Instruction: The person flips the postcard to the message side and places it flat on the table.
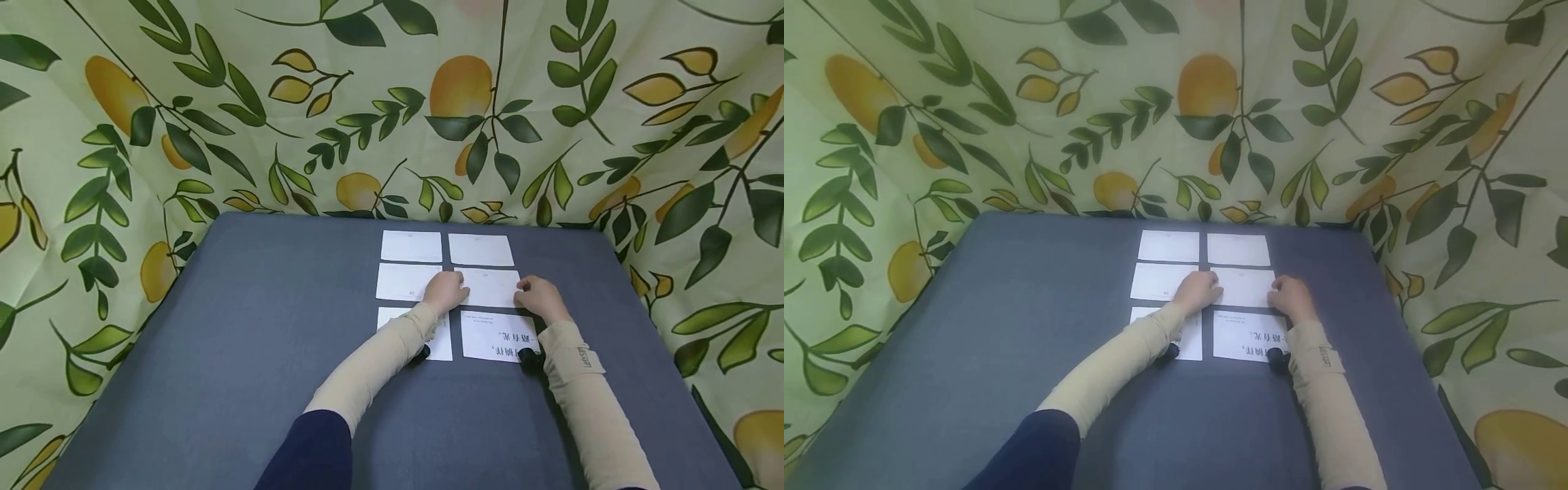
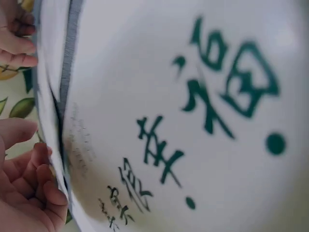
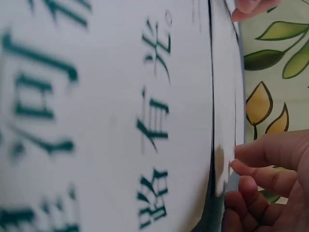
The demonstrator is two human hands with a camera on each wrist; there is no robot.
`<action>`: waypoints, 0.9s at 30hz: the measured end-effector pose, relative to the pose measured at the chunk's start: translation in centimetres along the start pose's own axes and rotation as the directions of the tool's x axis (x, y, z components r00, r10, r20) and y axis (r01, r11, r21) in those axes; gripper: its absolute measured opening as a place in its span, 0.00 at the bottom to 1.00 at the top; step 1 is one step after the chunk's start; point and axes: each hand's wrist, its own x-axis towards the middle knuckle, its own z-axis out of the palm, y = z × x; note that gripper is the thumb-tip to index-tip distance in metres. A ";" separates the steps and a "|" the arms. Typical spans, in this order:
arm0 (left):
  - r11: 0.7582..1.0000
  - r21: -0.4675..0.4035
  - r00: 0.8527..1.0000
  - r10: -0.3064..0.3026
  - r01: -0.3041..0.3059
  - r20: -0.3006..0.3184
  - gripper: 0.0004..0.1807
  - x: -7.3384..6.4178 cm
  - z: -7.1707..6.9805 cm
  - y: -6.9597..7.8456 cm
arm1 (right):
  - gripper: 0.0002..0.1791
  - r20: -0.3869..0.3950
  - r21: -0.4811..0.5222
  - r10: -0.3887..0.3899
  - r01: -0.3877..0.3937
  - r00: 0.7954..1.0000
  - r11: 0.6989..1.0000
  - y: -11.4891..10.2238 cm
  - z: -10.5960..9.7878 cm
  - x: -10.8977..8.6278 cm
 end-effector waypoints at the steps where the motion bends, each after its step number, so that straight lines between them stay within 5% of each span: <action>1: 1.000 -0.015 1.000 0.003 -0.003 -0.006 0.15 -0.1 0.0 -0.1 | 0.22 -0.008 0.020 0.003 -0.003 1.000 1.000 -0.1 0.1 -0.2; 7: 0.997 -0.077 0.999 0.006 -0.009 -0.039 0.17 -0.9 -1.0 -0.3 | 0.22 -0.075 0.096 -0.024 0.032 0.997 0.995 -0.7 0.5 -1.2; 18: 0.965 -0.262 0.995 -0.012 -0.013 -0.097 0.22 -4.0 -2.8 -1.8 | 0.22 -0.055 0.230 -0.077 0.088 0.996 0.969 -3.0 2.3 -3.7; 27: 0.967 -0.251 0.992 -0.079 0.053 -0.098 0.29 -7.0 -4.6 -3.8 | 0.27 -0.033 0.274 -0.143 0.146 0.989 0.951 -5.3 4.2 -5.5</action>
